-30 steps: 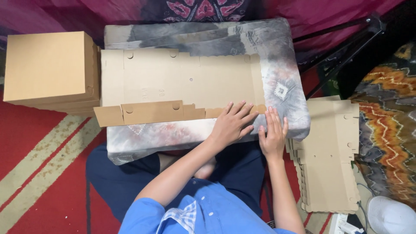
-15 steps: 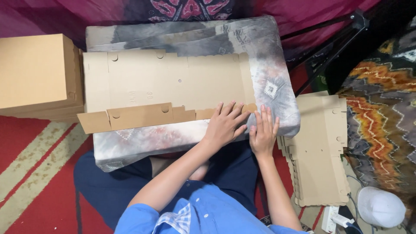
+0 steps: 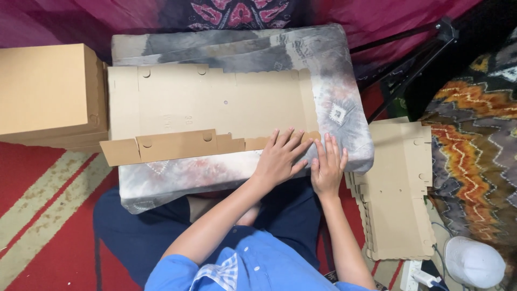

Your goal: Assembling a cardboard box by folding along pre-scored lines and tucking tabs into slots.

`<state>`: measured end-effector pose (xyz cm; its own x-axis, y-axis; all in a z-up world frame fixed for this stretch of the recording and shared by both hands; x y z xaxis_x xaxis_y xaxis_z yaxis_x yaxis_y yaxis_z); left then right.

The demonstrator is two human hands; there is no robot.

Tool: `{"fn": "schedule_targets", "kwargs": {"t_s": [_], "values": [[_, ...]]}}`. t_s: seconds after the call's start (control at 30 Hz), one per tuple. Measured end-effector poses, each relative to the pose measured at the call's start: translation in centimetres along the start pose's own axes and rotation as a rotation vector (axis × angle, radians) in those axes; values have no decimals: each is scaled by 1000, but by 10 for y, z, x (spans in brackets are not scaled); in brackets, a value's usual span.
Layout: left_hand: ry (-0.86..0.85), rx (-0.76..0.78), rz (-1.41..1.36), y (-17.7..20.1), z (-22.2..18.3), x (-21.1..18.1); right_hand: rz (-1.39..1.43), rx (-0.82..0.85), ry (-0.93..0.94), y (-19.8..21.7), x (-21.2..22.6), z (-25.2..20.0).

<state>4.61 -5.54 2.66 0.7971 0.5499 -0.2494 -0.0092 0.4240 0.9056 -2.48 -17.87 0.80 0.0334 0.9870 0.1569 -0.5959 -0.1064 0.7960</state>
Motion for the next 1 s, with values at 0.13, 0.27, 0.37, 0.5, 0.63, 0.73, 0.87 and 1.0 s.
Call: {"fn": "schedule_targets", "kwargs": {"t_s": [0.13, 0.27, 0.37, 0.5, 0.63, 0.73, 0.87, 1.0], "values": [[31, -13, -56, 15, -1, -1, 11, -9, -15, 6, 6, 4], [27, 32, -76, 12, -4, -5, 163, -20, -169, 18, -6, 15], [-32, 45, -34, 10, -12, -16, 298, -33, -271, 28, -23, 32], [-132, -111, 65, 15, -34, -40, 420, 41, -355, 32, -35, 68], [-210, -323, 58, 28, -47, -51, 306, 141, -244, 11, -36, 107], [-261, -441, 33, 41, -55, -56, 237, 361, -167, -14, -18, 135], [-365, -495, -58, 48, -68, -63, 273, 658, -105, -48, 8, 154], [-533, -536, -227, 49, -84, -76, 445, 810, -173, -47, 27, 155]]}}
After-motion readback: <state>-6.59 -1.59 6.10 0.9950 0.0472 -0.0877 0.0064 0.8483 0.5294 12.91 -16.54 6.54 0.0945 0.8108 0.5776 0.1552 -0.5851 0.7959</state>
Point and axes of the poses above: each hand's wrist, its own z-axis towards the middle knuckle, its own y-axis out of the back of the hand, x = y × z, the point moved 8 cm from there along z, towards the middle knuckle, and after that the axes turned 1 degree about -x, right-handed, at the moved point
